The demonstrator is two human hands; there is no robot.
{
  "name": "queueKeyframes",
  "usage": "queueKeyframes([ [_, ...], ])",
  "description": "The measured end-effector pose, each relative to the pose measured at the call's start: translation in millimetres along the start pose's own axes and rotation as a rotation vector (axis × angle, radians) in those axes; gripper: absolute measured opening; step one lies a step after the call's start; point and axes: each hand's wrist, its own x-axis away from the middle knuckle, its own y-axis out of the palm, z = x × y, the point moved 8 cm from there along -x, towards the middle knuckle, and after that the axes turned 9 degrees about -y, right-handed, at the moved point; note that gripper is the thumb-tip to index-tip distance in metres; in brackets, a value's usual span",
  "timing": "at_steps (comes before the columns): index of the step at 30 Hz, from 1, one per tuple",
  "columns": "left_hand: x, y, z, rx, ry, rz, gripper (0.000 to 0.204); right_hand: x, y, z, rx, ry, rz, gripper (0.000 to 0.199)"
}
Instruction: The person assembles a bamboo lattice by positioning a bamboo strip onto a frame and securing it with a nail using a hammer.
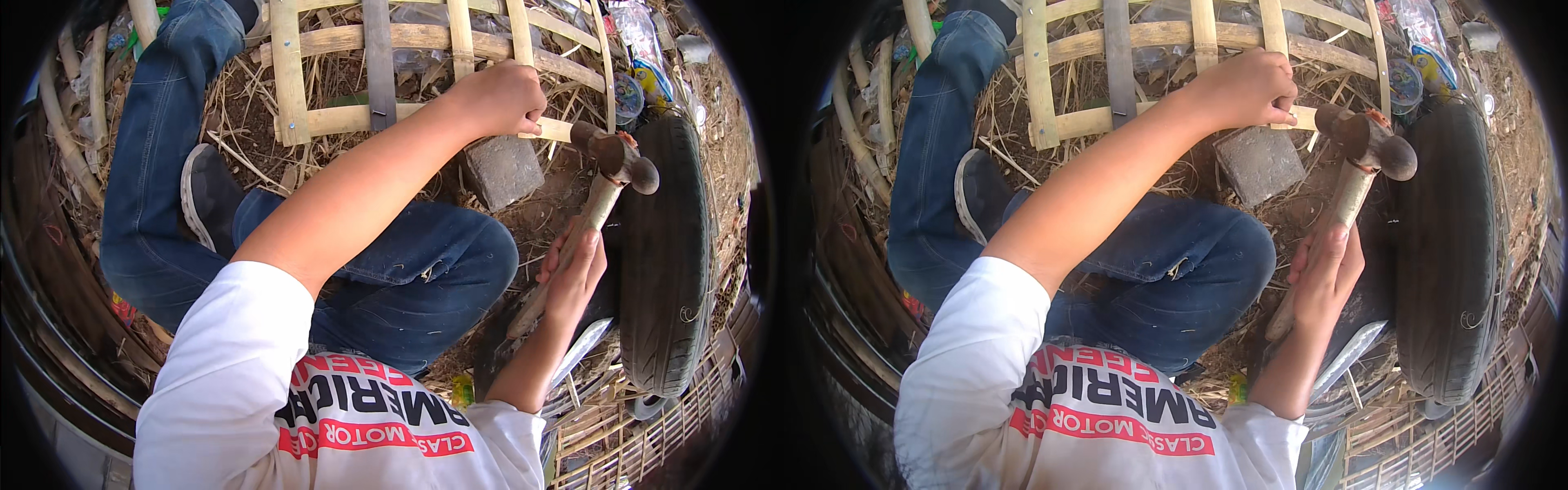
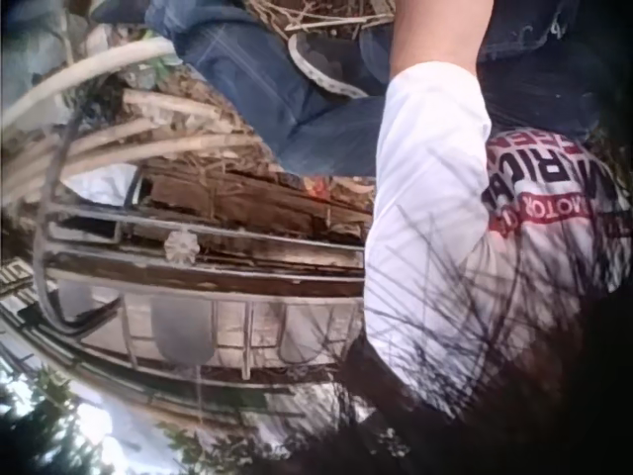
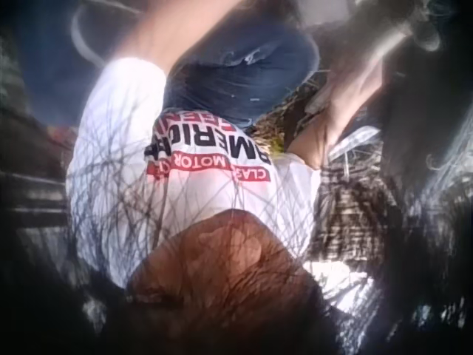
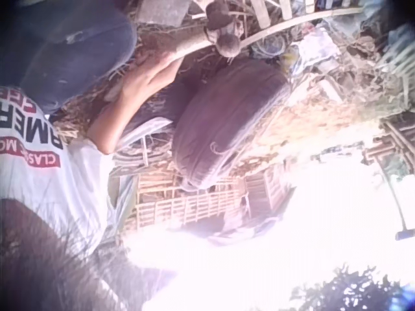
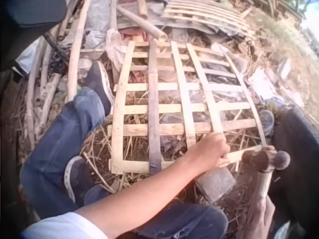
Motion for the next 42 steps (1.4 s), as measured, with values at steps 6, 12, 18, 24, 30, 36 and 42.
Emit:
queueKeyframes([
  [6,5,-18,12,-0.139,0.101,0.263,0.030,6,6,21,0.017,0.066,-0.034,0.041],
  [12,6,0,5,-0.291,0.029,0.029,0.069,2,1,27,-0.021,0.084,-0.012,0.037],
  [18,6,0,8,-0.308,0.022,-0.007,0.101,-4,1,32,0.004,0.057,-0.056,0.045],
  [24,9,3,11,-0.396,0.109,-0.085,0.088,-4,4,32,-0.060,0.085,-0.056,0.038],
  [30,12,-1,12,-0.390,0.102,-0.034,0.075,-3,2,37,-0.109,0.109,-0.034,0.038],
  [36,8,-2,17,-0.448,0.098,-0.069,0.073,-3,-4,39,-0.105,0.105,-0.040,0.043],
  [42,13,-5,19,-0.423,0.117,-0.049,0.073,-2,-2,39,-0.094,0.073,-0.064,0.043],
])
